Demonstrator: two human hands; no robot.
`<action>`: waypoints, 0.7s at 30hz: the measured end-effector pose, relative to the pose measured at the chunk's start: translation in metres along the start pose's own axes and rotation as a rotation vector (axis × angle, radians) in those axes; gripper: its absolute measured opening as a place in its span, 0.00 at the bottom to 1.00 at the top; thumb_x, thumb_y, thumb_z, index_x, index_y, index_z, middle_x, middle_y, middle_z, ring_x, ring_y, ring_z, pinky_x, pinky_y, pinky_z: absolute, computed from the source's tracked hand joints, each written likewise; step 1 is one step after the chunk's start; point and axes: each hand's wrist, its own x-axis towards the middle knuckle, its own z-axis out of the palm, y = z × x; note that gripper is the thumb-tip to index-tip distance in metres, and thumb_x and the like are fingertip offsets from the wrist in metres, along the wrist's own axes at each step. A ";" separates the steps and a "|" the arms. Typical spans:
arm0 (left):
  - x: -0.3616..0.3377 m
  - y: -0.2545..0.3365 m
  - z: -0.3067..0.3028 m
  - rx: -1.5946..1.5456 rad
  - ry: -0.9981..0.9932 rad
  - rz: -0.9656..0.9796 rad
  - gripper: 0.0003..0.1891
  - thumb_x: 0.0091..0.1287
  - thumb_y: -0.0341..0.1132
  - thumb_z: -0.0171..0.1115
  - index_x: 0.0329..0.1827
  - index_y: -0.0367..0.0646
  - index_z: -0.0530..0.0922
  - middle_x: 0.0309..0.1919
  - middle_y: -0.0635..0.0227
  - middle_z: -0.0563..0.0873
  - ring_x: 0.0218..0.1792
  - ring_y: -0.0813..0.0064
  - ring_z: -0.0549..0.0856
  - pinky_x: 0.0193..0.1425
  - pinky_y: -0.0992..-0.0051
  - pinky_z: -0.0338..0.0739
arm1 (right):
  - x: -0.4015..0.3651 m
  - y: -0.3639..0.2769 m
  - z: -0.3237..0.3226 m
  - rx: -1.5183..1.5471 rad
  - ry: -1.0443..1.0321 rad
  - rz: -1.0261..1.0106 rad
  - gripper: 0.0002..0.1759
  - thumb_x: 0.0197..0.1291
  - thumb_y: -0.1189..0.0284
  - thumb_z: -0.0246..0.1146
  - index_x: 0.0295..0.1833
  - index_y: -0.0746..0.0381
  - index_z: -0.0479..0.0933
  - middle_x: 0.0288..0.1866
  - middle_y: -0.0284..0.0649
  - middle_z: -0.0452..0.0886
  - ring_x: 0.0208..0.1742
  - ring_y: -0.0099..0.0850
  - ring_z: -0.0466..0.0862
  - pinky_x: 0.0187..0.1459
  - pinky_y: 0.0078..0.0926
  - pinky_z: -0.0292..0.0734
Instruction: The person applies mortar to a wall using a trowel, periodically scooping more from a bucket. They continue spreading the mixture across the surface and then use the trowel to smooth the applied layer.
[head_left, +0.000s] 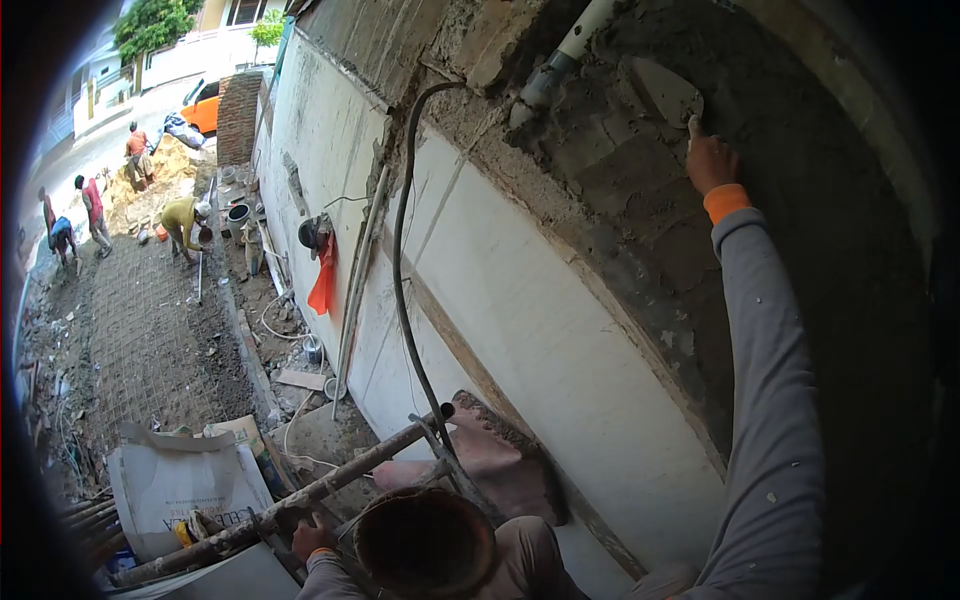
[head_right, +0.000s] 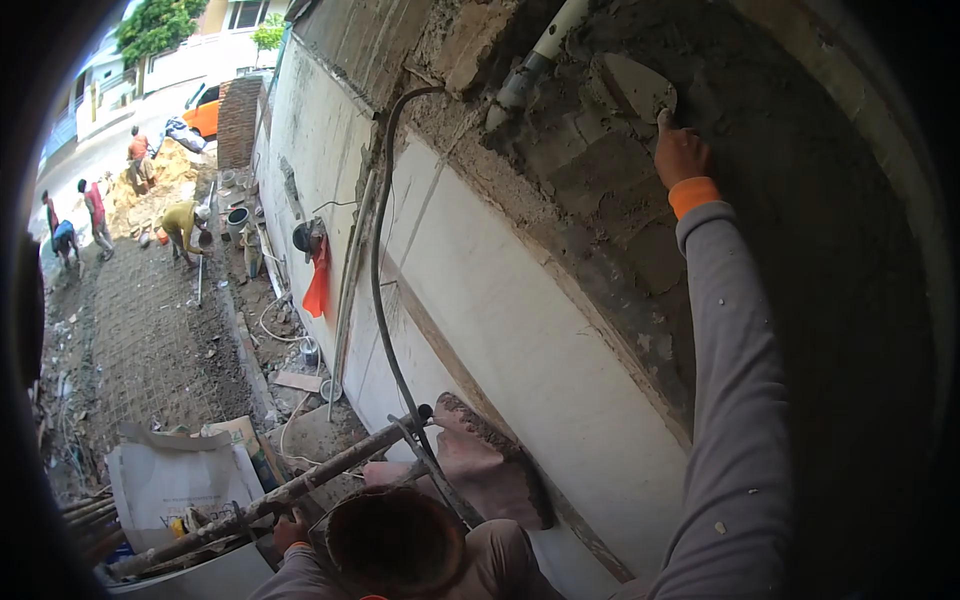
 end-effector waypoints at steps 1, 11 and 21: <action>-0.001 0.001 -0.002 0.005 0.004 0.004 0.26 0.67 0.57 0.52 0.41 0.39 0.83 0.39 0.48 0.87 0.44 0.49 0.86 0.49 0.55 0.79 | 0.000 0.009 -0.002 0.019 -0.018 0.034 0.26 0.66 0.67 0.52 0.70 0.55 0.64 0.49 0.54 0.82 0.51 0.53 0.82 0.53 0.50 0.76; 0.004 -0.005 0.005 0.027 -0.002 0.005 0.26 0.66 0.58 0.52 0.41 0.41 0.82 0.38 0.49 0.87 0.43 0.49 0.86 0.49 0.54 0.78 | -0.022 0.075 -0.035 0.034 -0.089 0.203 0.25 0.70 0.60 0.49 0.72 0.46 0.62 0.55 0.50 0.81 0.57 0.53 0.79 0.56 0.50 0.74; 0.003 -0.003 0.001 0.032 -0.009 0.002 0.24 0.66 0.57 0.54 0.39 0.41 0.82 0.37 0.50 0.87 0.41 0.51 0.87 0.47 0.55 0.79 | -0.012 0.062 -0.041 0.107 0.103 0.244 0.28 0.68 0.61 0.50 0.73 0.48 0.60 0.54 0.54 0.80 0.57 0.54 0.79 0.59 0.51 0.71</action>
